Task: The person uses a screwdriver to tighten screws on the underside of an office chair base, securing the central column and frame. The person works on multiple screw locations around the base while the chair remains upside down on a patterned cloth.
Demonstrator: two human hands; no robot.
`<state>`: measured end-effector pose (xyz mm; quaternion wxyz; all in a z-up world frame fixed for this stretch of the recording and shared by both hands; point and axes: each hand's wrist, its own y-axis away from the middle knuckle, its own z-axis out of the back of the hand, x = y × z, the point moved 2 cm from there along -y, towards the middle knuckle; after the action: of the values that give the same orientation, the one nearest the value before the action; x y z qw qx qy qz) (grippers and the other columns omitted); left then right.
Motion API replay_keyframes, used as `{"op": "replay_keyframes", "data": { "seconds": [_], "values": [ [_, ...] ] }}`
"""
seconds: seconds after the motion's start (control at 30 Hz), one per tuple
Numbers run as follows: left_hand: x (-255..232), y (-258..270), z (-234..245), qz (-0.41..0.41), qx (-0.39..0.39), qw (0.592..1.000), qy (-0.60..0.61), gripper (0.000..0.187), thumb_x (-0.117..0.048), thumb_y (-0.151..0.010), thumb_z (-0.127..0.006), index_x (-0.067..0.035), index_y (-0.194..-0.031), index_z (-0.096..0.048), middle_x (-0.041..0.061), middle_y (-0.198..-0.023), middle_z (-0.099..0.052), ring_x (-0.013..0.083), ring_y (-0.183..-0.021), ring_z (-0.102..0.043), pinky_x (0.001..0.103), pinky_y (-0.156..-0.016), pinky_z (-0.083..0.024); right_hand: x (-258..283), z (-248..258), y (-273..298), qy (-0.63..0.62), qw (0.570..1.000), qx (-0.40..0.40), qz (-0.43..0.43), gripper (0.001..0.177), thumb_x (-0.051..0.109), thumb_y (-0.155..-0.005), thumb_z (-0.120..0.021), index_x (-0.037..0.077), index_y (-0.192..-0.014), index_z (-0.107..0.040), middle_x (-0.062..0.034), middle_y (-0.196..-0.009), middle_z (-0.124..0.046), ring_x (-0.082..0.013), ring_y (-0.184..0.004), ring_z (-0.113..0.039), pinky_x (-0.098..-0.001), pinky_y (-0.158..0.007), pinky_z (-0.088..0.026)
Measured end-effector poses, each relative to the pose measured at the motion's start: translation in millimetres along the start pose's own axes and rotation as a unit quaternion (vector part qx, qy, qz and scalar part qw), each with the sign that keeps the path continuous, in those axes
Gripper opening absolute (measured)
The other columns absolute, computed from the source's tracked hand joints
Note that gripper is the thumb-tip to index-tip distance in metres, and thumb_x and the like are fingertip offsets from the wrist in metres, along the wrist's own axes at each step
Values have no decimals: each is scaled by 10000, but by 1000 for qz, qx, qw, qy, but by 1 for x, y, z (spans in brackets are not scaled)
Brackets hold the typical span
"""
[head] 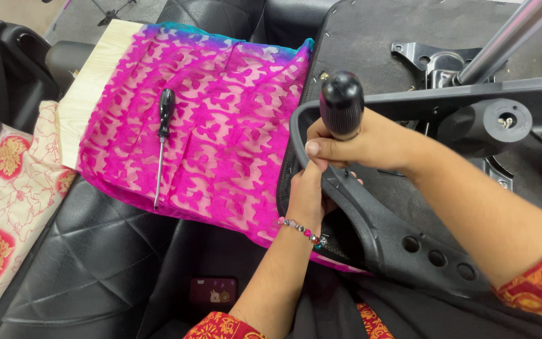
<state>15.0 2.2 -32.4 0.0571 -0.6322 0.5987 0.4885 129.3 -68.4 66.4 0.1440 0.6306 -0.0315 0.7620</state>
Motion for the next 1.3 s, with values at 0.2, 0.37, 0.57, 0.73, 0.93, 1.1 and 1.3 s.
{"op": "replay_keyframes", "data": {
  "seconds": [0.2, 0.37, 0.57, 0.73, 0.93, 1.1, 1.3],
  "values": [
    [2, -9, 1, -4, -37, 999, 20, 630, -475, -933, -607, 37, -1298, -574, 94, -1130, -711, 204, -982, -734, 393, -811, -626, 0, -18, 4, 4, 988, -122, 94, 244, 296, -911, -741, 83, -813, -675, 16, -716, -684, -66, -688, -667, -249, -633, -546],
    [4, -5, 3, 5, -32, 999, 33, 584, -395, -940, -601, 71, -1292, -592, 132, -1137, -713, 224, -972, -732, 365, -792, -613, -5, -28, 6, -5, 969, -218, 116, 198, 223, -951, -732, 54, -884, -654, 3, -769, -678, -70, -702, -635, -251, -631, -519],
    [-3, 2, -4, 3, -7, 999, 37, 492, -369, -939, -571, 55, -1182, -629, 173, -962, -725, 265, -826, -736, 385, -764, -619, -14, -27, 14, -112, 931, -336, 86, 170, 182, -976, -678, 26, -914, -651, -6, -707, -622, -68, -521, -502, -248, -450, -374],
    [-10, 8, -10, 9, -22, 999, 29, 498, -370, -959, -550, 98, -1105, -637, 204, -851, -722, 293, -752, -744, 411, -724, -627, -22, -26, 28, -224, 871, -395, 188, 307, 175, -1116, -612, -3, -873, -559, 27, -645, -420, -51, -516, -337, -256, -471, -263],
    [-13, 12, -11, 15, -29, 999, 7, 491, -401, -936, -555, 60, -1075, -653, 197, -863, -744, 279, -764, -758, 395, -727, -621, -30, -36, 50, -169, 886, -390, 189, 325, 220, -1121, -558, 9, -875, -543, 22, -641, -438, -57, -563, -395, -256, -532, -348],
    [-12, 8, -10, 16, -57, 998, -13, 463, -424, -926, -582, -10, -1108, -677, 107, -920, -726, 216, -806, -721, 376, -724, -603, -22, -45, 72, -36, 932, -338, 123, 304, 255, -1062, -575, -1, -907, -627, -26, -705, -556, -88, -654, -503, -251, -608, -420],
    [-8, 5, -8, 29, -61, 998, 1, 447, -426, -904, -580, -39, -1105, -675, 111, -920, -734, 237, -819, -721, 398, -732, -599, -1, -35, 97, 196, 921, -287, 175, 543, 550, -1047, -522, 26, -1144, -632, -70, -985, -654, -179, -883, -664, -324, -800, -533]
  ]
}}
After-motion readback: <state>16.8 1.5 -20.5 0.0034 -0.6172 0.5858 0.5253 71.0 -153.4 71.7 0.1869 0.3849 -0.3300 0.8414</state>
